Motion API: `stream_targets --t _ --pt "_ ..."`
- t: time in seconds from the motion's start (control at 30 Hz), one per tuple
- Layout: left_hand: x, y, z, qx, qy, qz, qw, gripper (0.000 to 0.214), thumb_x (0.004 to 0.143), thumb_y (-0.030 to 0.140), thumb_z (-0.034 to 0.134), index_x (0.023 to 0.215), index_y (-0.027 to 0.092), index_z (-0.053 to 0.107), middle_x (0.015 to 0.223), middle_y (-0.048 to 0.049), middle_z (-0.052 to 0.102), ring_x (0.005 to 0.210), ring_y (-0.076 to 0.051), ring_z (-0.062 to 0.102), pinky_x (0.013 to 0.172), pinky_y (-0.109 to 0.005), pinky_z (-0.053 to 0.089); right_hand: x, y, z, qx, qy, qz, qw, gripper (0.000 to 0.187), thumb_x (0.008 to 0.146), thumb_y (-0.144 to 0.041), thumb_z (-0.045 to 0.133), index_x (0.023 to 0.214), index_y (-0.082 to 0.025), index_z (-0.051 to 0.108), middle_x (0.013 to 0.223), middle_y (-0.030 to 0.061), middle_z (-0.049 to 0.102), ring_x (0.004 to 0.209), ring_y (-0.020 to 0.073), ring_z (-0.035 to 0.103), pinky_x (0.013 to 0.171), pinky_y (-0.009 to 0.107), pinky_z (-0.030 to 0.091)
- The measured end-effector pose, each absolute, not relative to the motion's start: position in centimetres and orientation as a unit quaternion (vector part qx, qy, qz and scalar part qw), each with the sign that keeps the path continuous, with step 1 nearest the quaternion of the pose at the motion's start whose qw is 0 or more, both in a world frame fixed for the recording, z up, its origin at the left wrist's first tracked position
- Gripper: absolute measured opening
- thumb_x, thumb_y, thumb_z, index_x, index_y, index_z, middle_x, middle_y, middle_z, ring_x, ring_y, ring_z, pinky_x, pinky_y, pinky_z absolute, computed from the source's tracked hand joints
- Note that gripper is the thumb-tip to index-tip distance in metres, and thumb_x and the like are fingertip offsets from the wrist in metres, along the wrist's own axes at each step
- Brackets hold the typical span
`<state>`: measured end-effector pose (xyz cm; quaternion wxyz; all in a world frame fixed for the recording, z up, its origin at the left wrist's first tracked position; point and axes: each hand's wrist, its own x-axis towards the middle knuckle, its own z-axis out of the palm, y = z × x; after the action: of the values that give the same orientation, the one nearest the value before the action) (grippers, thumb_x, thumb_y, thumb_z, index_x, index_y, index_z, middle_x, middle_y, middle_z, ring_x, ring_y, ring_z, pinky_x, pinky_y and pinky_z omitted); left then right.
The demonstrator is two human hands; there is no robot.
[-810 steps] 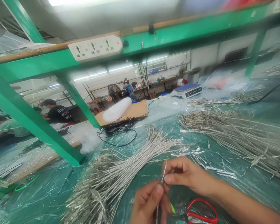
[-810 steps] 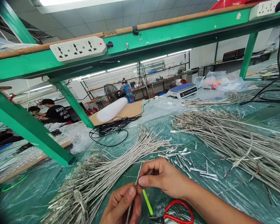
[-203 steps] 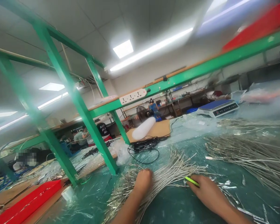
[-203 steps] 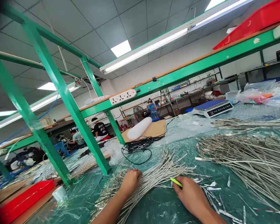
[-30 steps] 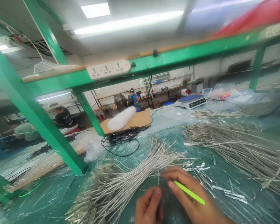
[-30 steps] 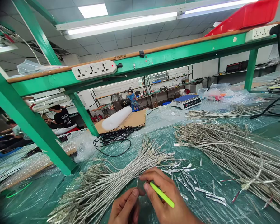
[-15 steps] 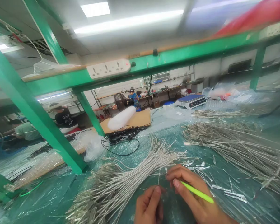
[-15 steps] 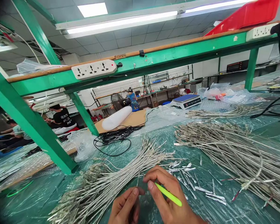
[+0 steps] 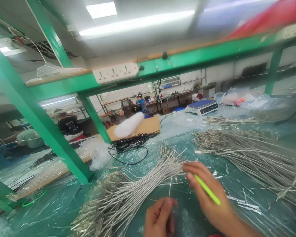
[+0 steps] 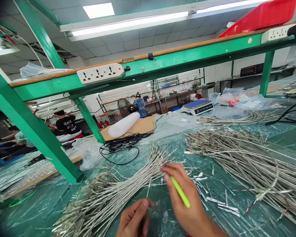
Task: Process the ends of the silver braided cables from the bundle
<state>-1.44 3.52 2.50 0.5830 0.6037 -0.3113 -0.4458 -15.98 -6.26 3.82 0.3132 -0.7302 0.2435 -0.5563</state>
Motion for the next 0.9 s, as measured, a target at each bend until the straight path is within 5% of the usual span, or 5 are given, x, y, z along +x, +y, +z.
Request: stream_targets --t 0.37,0.67,0.9 --pt "-1.0 3.6 2.8 0.531 -0.293 -0.508 0.612 0.046 0.072 0.061 0.066 0.067 0.015 0.065 0.037 0.0054 0.042 0.03 -0.005 0.025 0.034 -0.02 0.012 -16.1 -3.9 6.0 -0.805 0.098 -0.496 0.31 0.025 0.09 -0.009 0.048 0.102 -0.02 0.067 0.093 0.008 0.066 0.087 0.018 0.066 0.076 0.027 0.056" --pt "-1.1 3.4 2.3 0.537 -0.293 -0.503 0.611 0.049 0.069 0.063 0.067 0.07 0.014 0.069 0.033 0.0053 0.04 0.029 -0.008 0.029 0.035 -0.023 0.014 -16.1 -4.7 5.2 -0.791 0.152 -0.506 0.308 0.027 0.093 -0.011 0.045 0.111 -0.02 0.062 0.107 0.0099 0.063 0.105 0.0211 0.061 0.09 0.032 0.052" --pt "-1.3 3.5 3.0 0.501 -0.268 -0.527 0.632 0.043 0.066 0.056 0.073 0.065 0.014 0.068 0.034 0.0053 0.04 0.03 -0.007 0.028 0.034 -0.022 0.017 -16.3 -4.0 6.6 -0.806 0.103 -0.491 0.313 0.023 0.091 -0.011 0.047 0.096 -0.019 0.068 0.087 0.0087 0.066 0.08 0.019 0.066 0.071 0.028 0.056"
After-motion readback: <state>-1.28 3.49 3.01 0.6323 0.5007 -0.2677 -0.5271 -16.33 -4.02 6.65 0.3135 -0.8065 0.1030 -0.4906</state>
